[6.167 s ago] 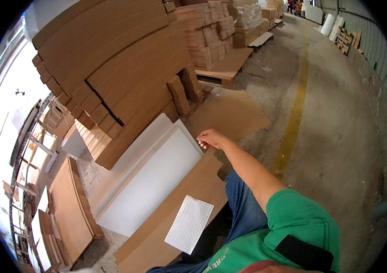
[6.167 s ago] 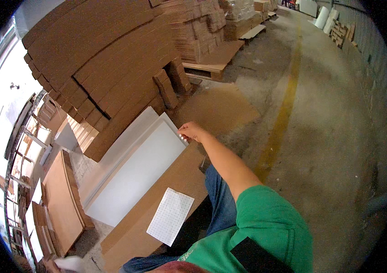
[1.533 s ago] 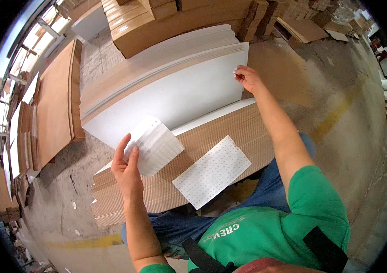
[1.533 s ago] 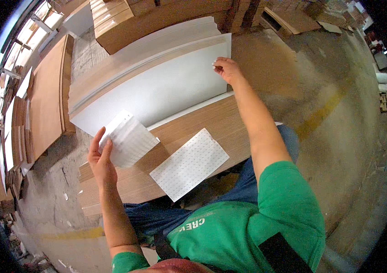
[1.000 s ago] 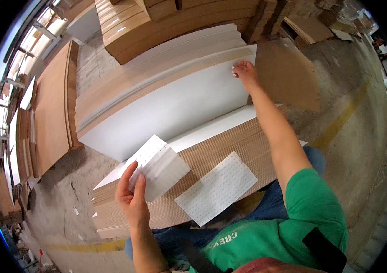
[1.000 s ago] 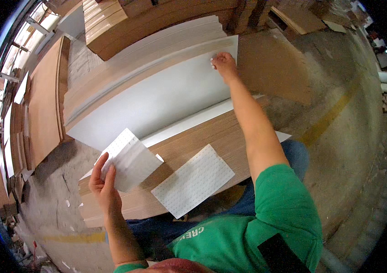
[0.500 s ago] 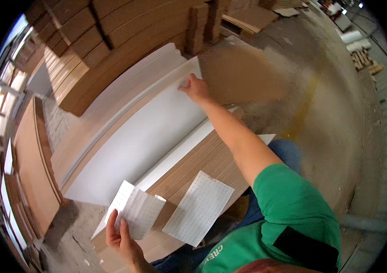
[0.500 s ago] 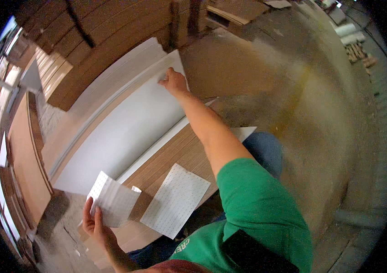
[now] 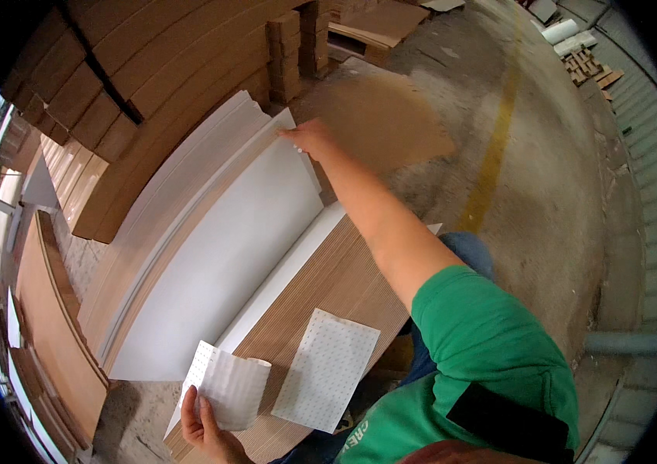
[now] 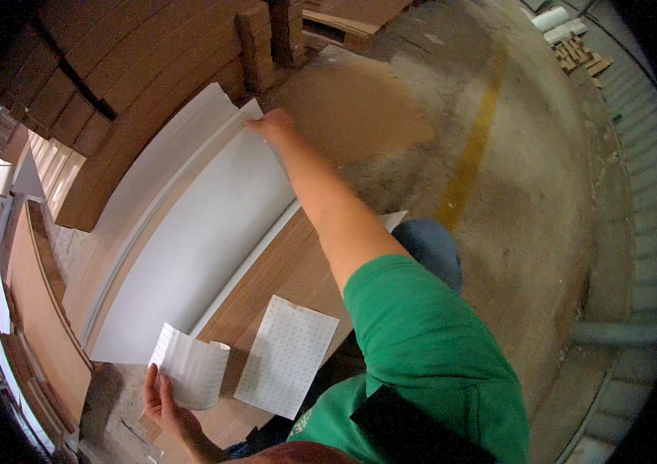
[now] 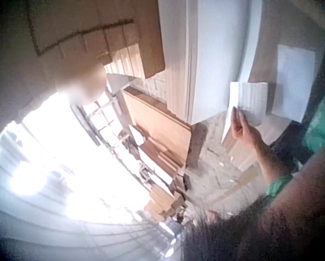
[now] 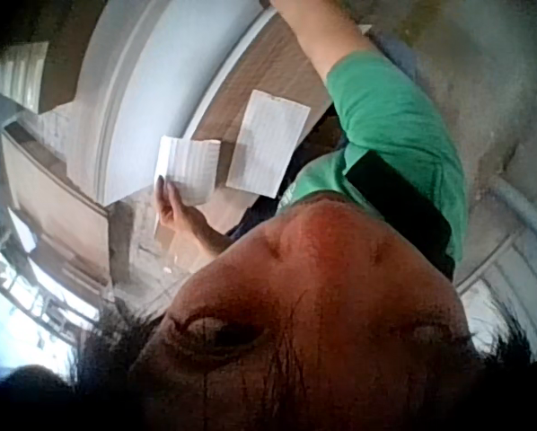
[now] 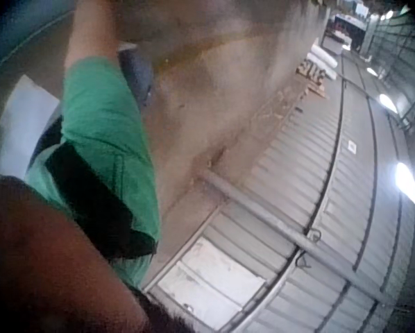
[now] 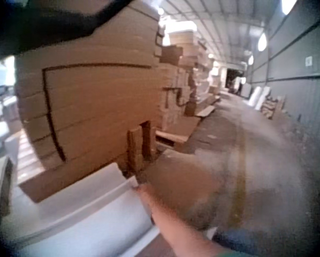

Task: The person sits on the floor in a warehouse and repeatedly peels individual labels from a roll to apply them to the edges of stacked white foam boards. The person handles the foam boards and the label roll by hand, placing the labels one by one onto the stack.

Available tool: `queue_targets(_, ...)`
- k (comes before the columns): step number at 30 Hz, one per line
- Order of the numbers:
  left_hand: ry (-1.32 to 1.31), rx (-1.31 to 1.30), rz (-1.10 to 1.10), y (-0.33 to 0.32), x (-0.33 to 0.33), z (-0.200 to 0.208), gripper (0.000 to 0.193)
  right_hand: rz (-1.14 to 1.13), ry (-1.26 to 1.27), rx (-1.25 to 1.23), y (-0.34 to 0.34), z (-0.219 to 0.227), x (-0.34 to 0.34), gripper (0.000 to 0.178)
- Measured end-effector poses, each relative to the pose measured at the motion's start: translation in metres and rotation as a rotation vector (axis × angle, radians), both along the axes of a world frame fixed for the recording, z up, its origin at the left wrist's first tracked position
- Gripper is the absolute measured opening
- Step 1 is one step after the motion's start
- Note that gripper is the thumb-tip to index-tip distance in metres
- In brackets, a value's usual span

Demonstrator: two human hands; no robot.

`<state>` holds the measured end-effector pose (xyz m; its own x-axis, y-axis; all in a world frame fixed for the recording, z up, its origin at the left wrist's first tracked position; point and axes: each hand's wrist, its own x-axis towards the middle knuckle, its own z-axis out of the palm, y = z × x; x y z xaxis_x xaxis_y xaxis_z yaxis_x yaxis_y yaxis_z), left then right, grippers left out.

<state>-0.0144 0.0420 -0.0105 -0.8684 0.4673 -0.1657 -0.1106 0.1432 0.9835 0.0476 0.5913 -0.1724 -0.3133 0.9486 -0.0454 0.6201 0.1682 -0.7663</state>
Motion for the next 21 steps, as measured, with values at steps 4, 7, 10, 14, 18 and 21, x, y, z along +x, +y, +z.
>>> queue_targets(4, 0.01, 0.021, 0.031, 0.003, 0.004, 0.003, 0.033, 0.003, -0.008, 0.096, -0.001, -0.009, -0.005, 0.044)
queue_targets(7, 0.044, -0.007, 0.063, 0.005, 0.008, 0.012, 0.031, -0.054, -0.031, 0.178, -0.003, -0.012, -0.015, 0.043)
queue_targets(10, 0.057, -0.003, 0.076, 0.001, 0.006, 0.014, 0.028, 0.022, 0.362, -0.195, 0.007, -0.021, -0.002, 0.038)
queue_targets(14, 0.133, 0.004, 0.034, 0.004, 0.006, 0.015, 0.025, 0.16, 0.455, -0.608, 0.002, -0.005, 0.047, 0.028)
queue_targets(18, 0.108, 0.076, 0.041, -0.001, 0.006, 0.022, 0.025, 0.389, 0.064, -0.79, 0.001, 0.066, 0.074, 0.018)
queue_targets(21, 0.094, 0.09, 0.057, -0.002, 0.009, 0.026, 0.025, 0.279, -0.093, -0.629, 0.027, 0.071, 0.089, 0.013)
